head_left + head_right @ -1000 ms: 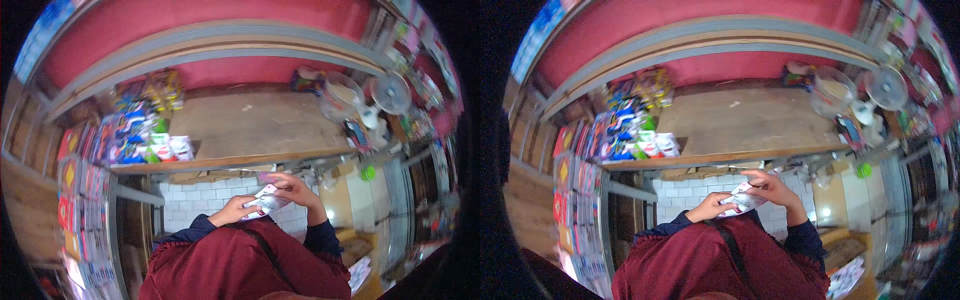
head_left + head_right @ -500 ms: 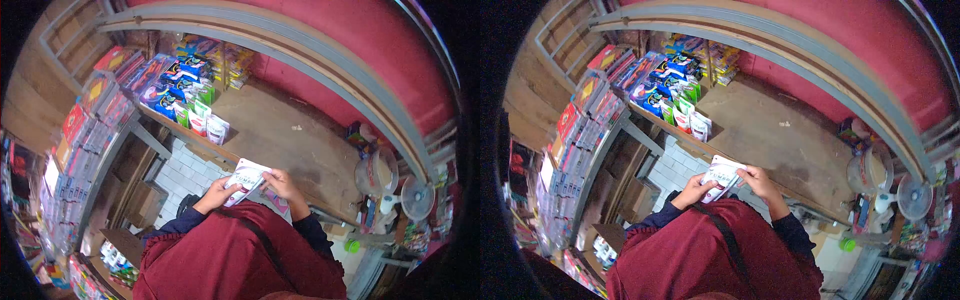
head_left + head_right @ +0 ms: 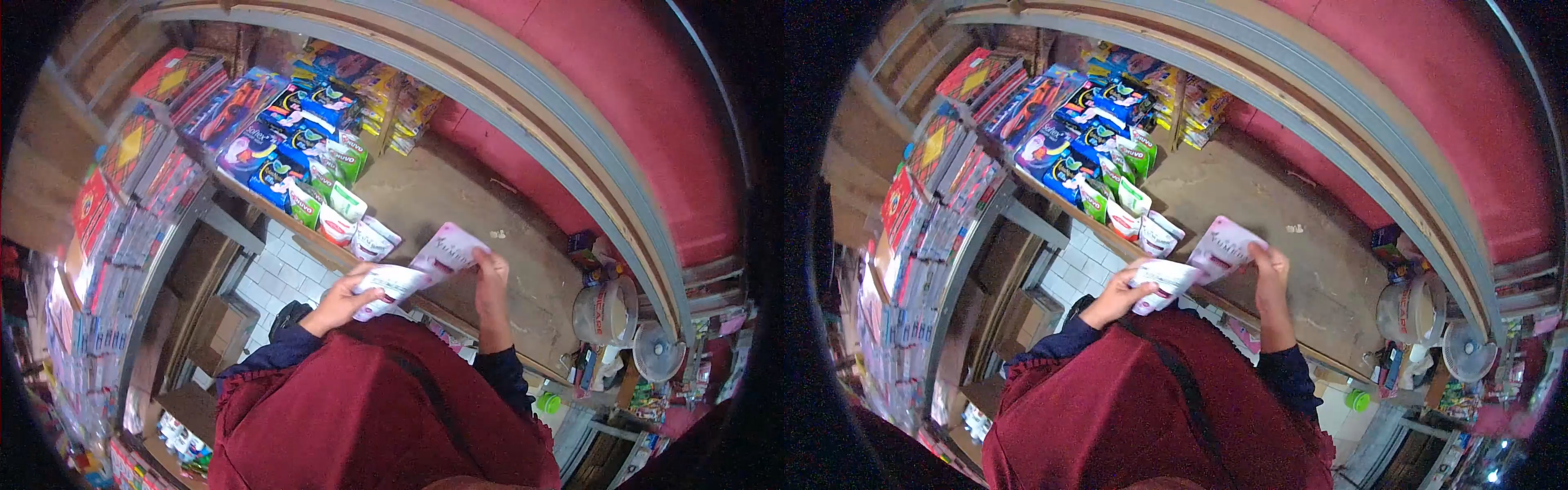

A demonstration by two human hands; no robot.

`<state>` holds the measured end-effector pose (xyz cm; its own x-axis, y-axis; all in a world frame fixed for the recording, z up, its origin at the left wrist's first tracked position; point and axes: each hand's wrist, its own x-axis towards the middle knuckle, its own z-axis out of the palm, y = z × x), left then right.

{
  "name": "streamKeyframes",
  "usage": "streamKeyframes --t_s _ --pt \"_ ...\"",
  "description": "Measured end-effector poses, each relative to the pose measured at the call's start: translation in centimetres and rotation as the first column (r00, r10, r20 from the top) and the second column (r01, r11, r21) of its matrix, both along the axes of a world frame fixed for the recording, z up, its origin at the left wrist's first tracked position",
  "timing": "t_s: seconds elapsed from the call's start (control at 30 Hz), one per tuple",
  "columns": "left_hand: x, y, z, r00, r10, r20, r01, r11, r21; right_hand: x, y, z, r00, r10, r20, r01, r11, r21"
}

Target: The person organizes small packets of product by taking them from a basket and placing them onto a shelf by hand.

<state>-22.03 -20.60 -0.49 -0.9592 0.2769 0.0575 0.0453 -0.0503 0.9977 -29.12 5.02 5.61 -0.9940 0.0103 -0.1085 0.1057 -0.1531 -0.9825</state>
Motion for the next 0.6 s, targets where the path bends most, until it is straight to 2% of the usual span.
streamKeyframes --t_s 0.03,0.07,0.1,0.13,0.17,0.2,0.23,0.33,0.37,0.47,0.6 --pt "-0.5 -1.7 -0.3 0.996 0.049 0.077 -0.059 0.990 0.127 -1.1 -0.5 -0.1 0.999 -0.024 -0.044 0.026 0.998 0.049" --pt "-0.9 -3.6 -0.4 0.953 0.079 0.294 -0.141 0.971 0.195 -2.0 -1.0 -0.2 0.995 -0.044 -0.086 0.053 0.994 0.098" --pt "-1.6 -5.3 -0.3 0.947 0.151 0.283 -0.233 0.930 0.285 -3.0 -1.4 -1.4 0.984 0.005 -0.179 0.034 0.976 0.217" --pt "-2.4 -7.3 -0.1 0.928 0.220 0.301 -0.296 0.926 0.233 -4.0 -2.0 -2.7 0.985 0.014 -0.175 0.026 0.974 0.223" --pt "-3.2 -8.5 -0.1 0.871 0.384 0.306 -0.466 0.843 0.271 -5.1 -2.8 -4.0 0.985 0.023 -0.170 0.016 0.974 0.228" --pt "-4.1 -10.3 -0.2 0.832 0.418 0.364 -0.530 0.793 0.301 -6.0 -3.7 -5.6 0.985 0.034 -0.167 0.006 0.973 0.231" --pt "-5.1 -11.7 -0.1 0.800 0.477 0.365 -0.594 0.720 0.360 -6.8 -4.6 -7.4 0.988 0.057 -0.141 -0.040 0.991 0.125" --pt "-7.6 -15.0 0.2 0.746 0.566 0.351 -0.666 0.626 0.406 -7.7 -6.6 -10.7 0.996 0.075 -0.046 -0.063 0.975 0.213" --pt "-8.0 -15.9 0.4 0.743 0.552 0.379 -0.669 0.640 0.378 -7.6 -7.3 -11.5 0.999 0.021 0.030 -0.028 0.969 0.246" --pt "-9.0 -17.1 -0.6 0.744 0.559 0.367 -0.668 0.638 0.384 -7.6 -7.2 -14.5 0.993 0.101 0.063 -0.112 0.971 0.210" --pt "-9.5 -16.7 -0.7 0.748 0.542 0.383 -0.662 0.650 0.372 -7.3 -6.9 -15.8 0.996 0.054 0.067 -0.068 0.972 0.224"
